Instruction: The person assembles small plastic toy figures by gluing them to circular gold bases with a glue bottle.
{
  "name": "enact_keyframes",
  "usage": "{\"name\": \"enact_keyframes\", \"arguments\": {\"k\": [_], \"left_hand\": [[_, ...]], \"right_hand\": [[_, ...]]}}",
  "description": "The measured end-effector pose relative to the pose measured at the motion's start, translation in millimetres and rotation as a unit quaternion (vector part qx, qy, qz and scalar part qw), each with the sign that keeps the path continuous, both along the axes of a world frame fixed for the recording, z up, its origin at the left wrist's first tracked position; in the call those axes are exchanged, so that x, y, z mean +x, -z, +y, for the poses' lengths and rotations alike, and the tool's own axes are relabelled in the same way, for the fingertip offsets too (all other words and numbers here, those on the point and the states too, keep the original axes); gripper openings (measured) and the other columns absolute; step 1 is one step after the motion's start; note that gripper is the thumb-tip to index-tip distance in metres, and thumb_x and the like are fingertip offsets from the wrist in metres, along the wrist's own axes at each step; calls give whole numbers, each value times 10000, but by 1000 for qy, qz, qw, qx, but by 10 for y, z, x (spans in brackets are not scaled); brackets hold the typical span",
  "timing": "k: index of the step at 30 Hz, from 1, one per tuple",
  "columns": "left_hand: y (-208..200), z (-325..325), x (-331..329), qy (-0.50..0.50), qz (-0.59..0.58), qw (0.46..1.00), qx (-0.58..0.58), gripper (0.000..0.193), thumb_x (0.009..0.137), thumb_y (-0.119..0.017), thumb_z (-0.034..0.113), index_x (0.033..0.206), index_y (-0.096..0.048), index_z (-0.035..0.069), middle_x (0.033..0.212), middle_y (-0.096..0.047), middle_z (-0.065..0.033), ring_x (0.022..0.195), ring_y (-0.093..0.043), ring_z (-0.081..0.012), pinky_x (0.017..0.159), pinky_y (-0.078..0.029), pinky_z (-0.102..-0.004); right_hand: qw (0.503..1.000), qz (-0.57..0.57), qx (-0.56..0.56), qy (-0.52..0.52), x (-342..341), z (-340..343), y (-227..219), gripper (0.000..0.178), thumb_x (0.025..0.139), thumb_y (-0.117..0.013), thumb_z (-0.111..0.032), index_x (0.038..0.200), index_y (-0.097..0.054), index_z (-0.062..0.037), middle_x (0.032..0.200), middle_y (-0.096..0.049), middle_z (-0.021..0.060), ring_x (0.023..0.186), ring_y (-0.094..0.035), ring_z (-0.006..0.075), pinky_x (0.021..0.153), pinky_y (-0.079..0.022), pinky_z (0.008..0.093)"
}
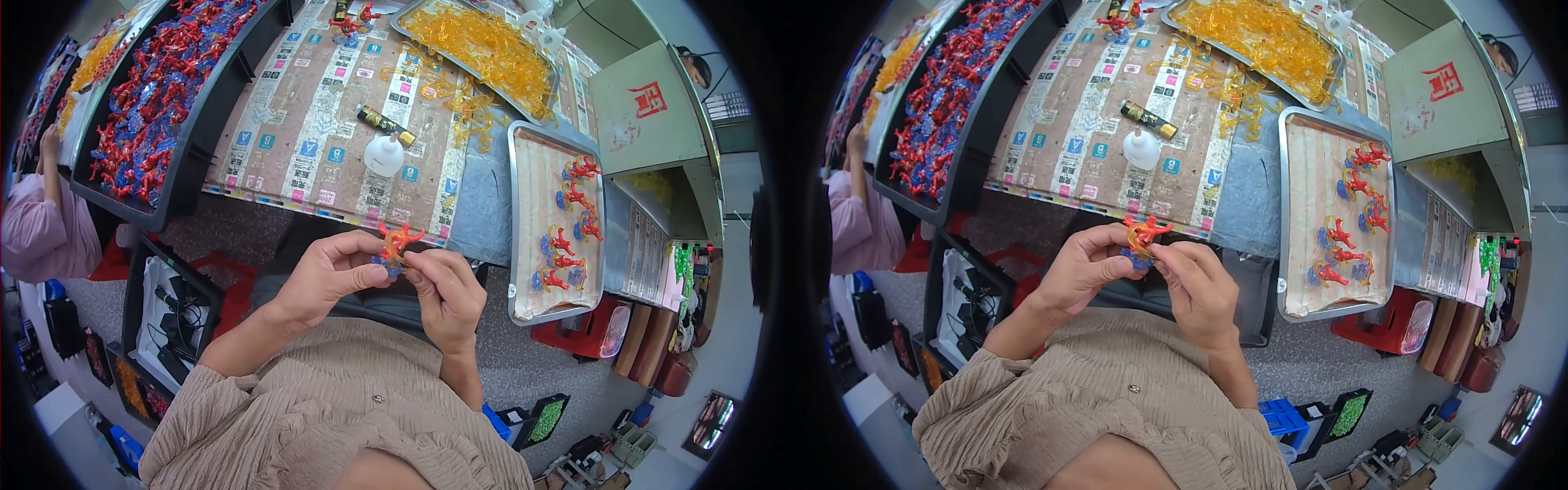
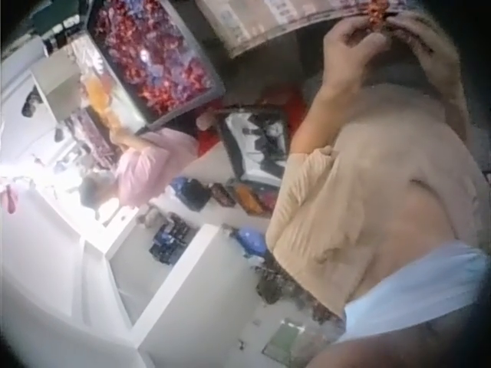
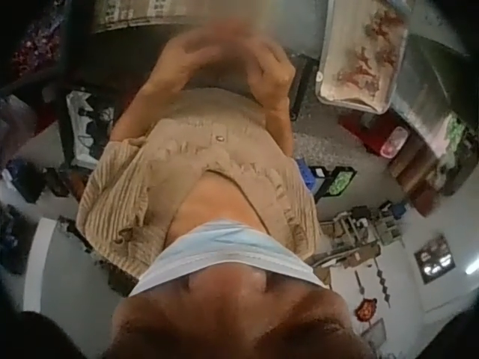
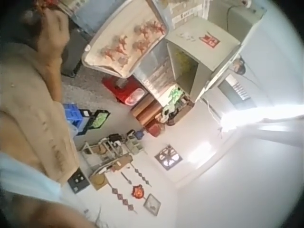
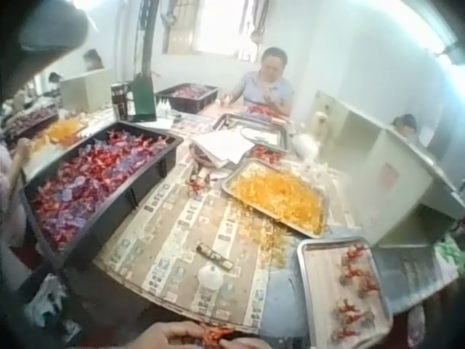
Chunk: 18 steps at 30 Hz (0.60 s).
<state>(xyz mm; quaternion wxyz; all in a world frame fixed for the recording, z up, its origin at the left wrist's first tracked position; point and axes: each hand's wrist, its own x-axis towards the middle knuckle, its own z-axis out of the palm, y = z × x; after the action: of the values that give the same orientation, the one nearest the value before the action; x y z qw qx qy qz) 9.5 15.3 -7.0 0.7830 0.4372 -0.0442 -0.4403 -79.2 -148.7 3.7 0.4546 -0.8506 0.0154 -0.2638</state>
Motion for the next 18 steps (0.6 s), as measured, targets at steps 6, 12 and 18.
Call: {"name": "enact_keyframes", "arguments": {"k": [6, 12, 18], "left_hand": [[13, 15, -5, 18, 21, 1000, 3, 280, 854, -679, 51, 1111, -605, -32, 1020, -654, -89, 906, -652, -151, 833, -549, -275], [53, 23, -51, 24, 47, 999, -4, 283, 856, -680, 58, 1113, -604, -30, 1037, -647, -96, 906, -655, -154, 820, -559, -281], [33, -4, -41, 24, 45, 999, -7, 278, 859, -675, 55, 1115, -604, -28, 1041, -644, -93, 903, -655, -153, 828, -557, -281]], "right_hand": [[996, 47, 53, -56, 18, -101, -19, 209, 822, -670, 5, 1029, -685, -18, 910, -641, 116, 786, -638, 200, 663, -516, 278], [997, 31, 27, -58, 22, -98, -32, 194, 789, -703, 2, 983, -692, -6, 871, -648, 108, 752, -635, 194, 652, -506, 280], [997, 47, 22, -49, -9, -108, -54, 180, 793, -698, 3, 972, -691, -4, 863, -646, 109, 758, -634, 196, 651, -502, 279]]}}
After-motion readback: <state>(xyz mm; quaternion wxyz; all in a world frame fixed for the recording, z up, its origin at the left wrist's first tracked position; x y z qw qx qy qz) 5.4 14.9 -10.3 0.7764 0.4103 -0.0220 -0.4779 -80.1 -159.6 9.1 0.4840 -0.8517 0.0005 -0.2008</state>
